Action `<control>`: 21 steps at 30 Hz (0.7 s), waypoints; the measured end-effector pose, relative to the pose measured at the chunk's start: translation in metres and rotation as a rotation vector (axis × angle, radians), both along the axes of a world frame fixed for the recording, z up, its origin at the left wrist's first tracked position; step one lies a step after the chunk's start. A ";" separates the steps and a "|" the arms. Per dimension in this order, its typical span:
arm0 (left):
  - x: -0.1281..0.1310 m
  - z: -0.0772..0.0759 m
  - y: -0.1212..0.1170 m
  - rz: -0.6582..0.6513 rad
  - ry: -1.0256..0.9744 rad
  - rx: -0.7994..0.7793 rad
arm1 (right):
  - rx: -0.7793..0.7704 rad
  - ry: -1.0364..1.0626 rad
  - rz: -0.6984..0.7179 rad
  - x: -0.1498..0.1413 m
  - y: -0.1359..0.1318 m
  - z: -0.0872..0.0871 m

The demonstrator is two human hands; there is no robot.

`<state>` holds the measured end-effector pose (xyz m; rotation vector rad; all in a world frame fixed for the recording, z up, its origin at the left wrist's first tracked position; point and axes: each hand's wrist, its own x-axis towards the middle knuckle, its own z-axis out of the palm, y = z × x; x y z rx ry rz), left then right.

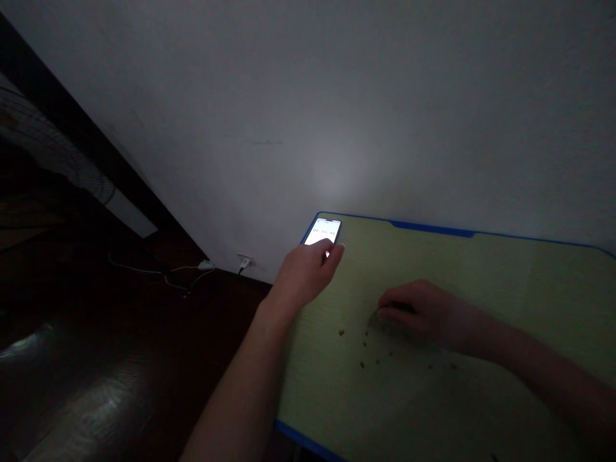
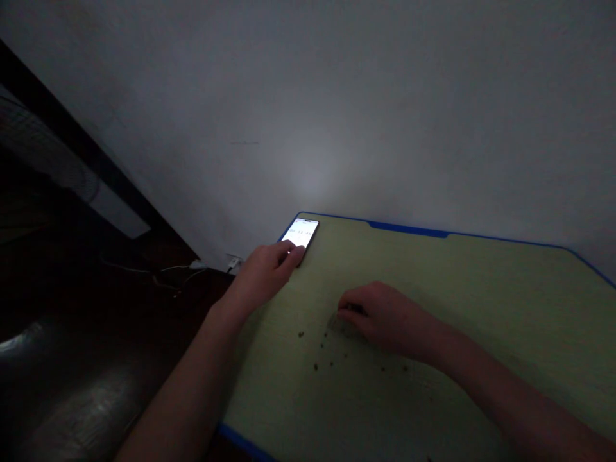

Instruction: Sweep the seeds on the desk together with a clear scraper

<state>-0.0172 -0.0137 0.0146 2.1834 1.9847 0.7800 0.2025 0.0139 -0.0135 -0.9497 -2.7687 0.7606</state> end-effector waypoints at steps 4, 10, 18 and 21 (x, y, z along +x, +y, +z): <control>0.000 -0.001 0.001 0.006 0.007 0.005 | -0.030 0.003 0.039 -0.004 -0.005 -0.003; -0.001 -0.001 0.000 0.017 0.005 0.026 | 0.033 0.055 0.033 -0.022 -0.009 0.011; -0.004 -0.003 0.002 0.035 -0.005 0.044 | 0.176 0.003 0.108 -0.064 -0.012 0.007; -0.004 -0.004 0.003 0.030 -0.001 0.056 | 0.125 0.017 0.178 -0.061 -0.017 0.006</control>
